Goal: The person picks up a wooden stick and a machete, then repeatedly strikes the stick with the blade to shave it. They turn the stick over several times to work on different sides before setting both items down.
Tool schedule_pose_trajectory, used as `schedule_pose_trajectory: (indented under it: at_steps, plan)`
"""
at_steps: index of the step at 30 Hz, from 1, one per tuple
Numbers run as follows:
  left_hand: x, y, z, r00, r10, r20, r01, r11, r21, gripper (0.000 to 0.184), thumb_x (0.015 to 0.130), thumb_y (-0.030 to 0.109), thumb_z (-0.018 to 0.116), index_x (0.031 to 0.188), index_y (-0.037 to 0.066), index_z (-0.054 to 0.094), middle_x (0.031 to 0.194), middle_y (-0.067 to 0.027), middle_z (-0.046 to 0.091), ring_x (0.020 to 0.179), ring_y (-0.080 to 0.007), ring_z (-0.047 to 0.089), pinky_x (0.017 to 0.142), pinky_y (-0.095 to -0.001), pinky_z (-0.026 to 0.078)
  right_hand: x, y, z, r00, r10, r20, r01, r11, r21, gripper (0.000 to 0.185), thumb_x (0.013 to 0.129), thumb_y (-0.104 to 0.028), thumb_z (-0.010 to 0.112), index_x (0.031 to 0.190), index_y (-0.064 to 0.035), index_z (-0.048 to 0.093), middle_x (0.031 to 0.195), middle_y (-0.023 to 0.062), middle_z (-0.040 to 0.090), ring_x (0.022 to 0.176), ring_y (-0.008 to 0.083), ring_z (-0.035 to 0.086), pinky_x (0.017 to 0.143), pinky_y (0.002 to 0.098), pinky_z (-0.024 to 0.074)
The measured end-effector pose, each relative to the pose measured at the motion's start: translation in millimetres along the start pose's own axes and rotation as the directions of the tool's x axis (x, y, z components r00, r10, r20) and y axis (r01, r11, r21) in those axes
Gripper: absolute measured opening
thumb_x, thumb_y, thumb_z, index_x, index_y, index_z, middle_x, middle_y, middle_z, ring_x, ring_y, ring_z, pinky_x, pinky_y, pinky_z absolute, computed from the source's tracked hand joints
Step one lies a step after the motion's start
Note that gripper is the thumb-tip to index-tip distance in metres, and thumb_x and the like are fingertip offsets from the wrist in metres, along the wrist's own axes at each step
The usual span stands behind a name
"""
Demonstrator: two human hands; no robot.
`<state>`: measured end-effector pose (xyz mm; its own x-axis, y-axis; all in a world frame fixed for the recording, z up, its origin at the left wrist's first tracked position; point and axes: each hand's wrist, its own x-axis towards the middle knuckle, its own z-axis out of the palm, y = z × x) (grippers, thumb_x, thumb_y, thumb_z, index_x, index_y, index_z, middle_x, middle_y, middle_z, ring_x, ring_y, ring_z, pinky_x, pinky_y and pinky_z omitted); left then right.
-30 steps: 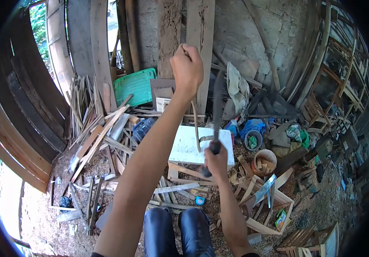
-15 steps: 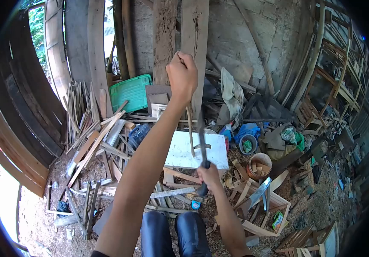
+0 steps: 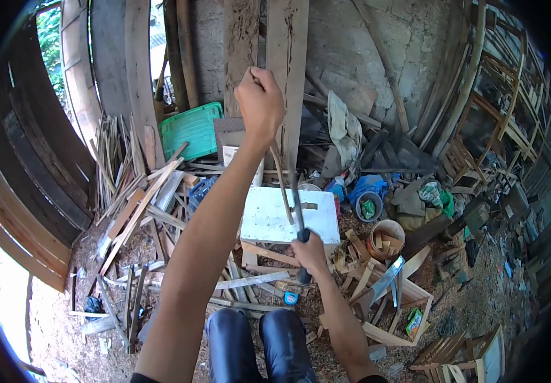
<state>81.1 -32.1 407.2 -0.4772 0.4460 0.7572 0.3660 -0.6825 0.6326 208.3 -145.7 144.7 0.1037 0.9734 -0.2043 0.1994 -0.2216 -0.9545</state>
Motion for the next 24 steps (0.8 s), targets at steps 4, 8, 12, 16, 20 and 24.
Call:
schedule_pose_trajectory:
  at_steps: [4,8,12,16,20,24]
  plan:
    - [4,2,-1,1.0,0.011,-0.012,-0.011,1.0,-0.011,0.037,0.091,0.019,0.039,0.069,-0.008,0.051,0.058,-0.0269,0.051,0.057,-0.0435,0.052,0.057,-0.0457,0.039,-14,-48,-7,0.838,-0.451,-0.305,0.485,0.874,0.039,0.019,0.076,-0.011,0.06,0.08,0.0027,0.048,0.058,0.0063,0.048,0.046,0.0196,0.042,0.046,0.0348,0.0381]
    - [2,-1,0,1.0,0.004,0.008,-0.004,1.0,-0.003,0.037,0.091,0.019,0.04,0.07,-0.009,0.052,0.059,-0.0261,0.051,0.057,-0.041,0.053,0.058,-0.0453,0.04,20,64,26,0.991,-0.034,-0.128,0.04,0.998,0.048,0.019,0.074,-0.012,0.06,0.081,0.003,0.051,0.062,0.0128,0.054,0.055,0.0294,0.055,0.054,0.0412,0.0441]
    - [-9,-33,-11,0.998,0.031,-0.059,-0.031,0.999,-0.006,0.035,0.092,0.018,0.038,0.066,-0.005,0.044,0.056,-0.0101,0.04,0.056,-0.0123,0.038,0.052,-0.0338,0.035,25,83,25,0.935,-0.299,-0.19,0.2,0.889,-0.413,0.022,0.073,-0.014,0.061,0.083,0.0046,0.056,0.071,0.0189,0.061,0.067,0.0373,0.061,0.065,0.045,0.0484]
    - [4,-23,-2,0.999,-0.029,-0.035,0.026,0.997,-0.067,0.035,0.09,0.019,0.041,0.071,-0.008,0.053,0.061,-0.025,0.051,0.056,-0.0365,0.053,0.057,-0.0435,0.04,-4,-4,-5,0.997,0.002,-0.08,-0.005,0.999,-0.037,0.015,0.077,-0.01,0.059,0.082,0.0021,0.052,0.059,0.012,0.054,0.048,0.0227,0.057,0.043,0.0366,0.0444]
    - [1,-10,10,1.0,0.001,-0.02,-0.001,0.999,-0.033,0.036,0.09,0.018,0.04,0.069,-0.008,0.052,0.061,-0.0261,0.052,0.058,-0.0404,0.053,0.056,-0.0437,0.04,-5,-52,-13,0.876,-0.394,-0.279,0.413,0.911,0.011,0.012,0.078,-0.005,0.058,0.082,0.0015,0.048,0.056,0.008,0.05,0.048,0.0206,0.056,0.044,0.0338,0.04]
    - [0,-2,17,1.0,0.02,0.017,-0.019,0.998,-0.063,0.036,0.09,0.018,0.04,0.069,-0.008,0.051,0.06,-0.0269,0.051,0.058,-0.0418,0.053,0.056,-0.0444,0.04,36,57,21,0.851,-0.437,-0.292,0.334,0.879,-0.342,0.01,0.076,-0.007,0.059,0.076,-0.0011,0.052,0.07,0.0119,0.058,0.055,0.0229,0.058,0.05,0.0372,0.0454]
